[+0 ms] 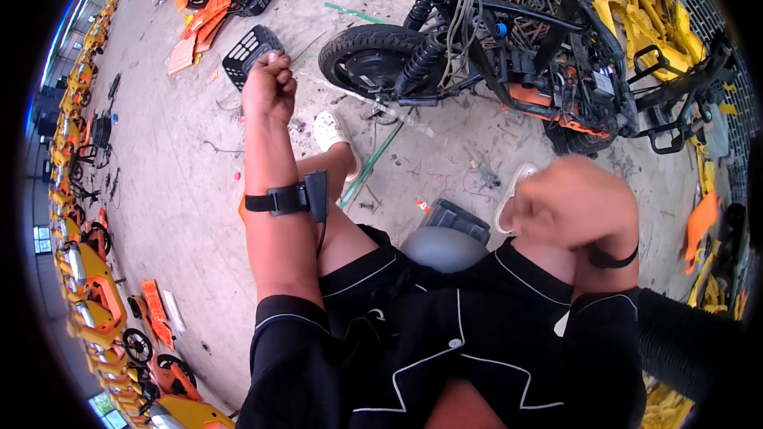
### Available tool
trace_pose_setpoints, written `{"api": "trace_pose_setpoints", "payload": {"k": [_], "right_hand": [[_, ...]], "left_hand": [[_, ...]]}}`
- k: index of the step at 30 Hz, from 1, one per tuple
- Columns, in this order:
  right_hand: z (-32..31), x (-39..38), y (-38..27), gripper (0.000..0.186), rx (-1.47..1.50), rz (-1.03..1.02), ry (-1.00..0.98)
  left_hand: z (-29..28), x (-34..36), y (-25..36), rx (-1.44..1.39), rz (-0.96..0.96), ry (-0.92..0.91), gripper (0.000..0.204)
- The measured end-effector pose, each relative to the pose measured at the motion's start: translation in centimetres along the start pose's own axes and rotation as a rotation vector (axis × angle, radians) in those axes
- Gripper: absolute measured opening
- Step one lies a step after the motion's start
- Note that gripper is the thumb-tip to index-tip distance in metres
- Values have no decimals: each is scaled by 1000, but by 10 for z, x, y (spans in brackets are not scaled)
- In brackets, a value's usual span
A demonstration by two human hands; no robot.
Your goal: The person manipulates electrical wires on a partially disassembled motorcycle by hand, pulling individual strands and checking their connections near the rear wheel.
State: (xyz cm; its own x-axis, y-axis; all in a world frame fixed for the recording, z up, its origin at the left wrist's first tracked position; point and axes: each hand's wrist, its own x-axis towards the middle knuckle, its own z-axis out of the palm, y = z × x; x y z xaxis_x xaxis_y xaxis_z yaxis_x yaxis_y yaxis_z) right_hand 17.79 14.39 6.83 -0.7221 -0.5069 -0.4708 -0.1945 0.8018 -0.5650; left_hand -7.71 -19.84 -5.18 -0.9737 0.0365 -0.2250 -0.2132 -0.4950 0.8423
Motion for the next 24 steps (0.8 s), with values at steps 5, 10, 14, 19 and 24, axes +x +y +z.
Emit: {"api": "trace_pose_setpoints", "payload": {"k": [5,10,14,19,24], "right_hand": [[9,21,34,29,-304,347,683],[-4,41,40,45,76,-115,1257],[-10,30,28,40,802,-888,1080],[-18,7,4,19,800,-1078,-4],[-8,4,-4,22,-17,-163,-91]], "left_hand": [[10,-14,0,24,41,-4,9],[20,-16,-9,28,-18,-64,8],[25,-12,-16,49,-43,-32,10],[27,-8,-17,48,-69,1,10],[1,2,-8,30,9,-16,7]]}}
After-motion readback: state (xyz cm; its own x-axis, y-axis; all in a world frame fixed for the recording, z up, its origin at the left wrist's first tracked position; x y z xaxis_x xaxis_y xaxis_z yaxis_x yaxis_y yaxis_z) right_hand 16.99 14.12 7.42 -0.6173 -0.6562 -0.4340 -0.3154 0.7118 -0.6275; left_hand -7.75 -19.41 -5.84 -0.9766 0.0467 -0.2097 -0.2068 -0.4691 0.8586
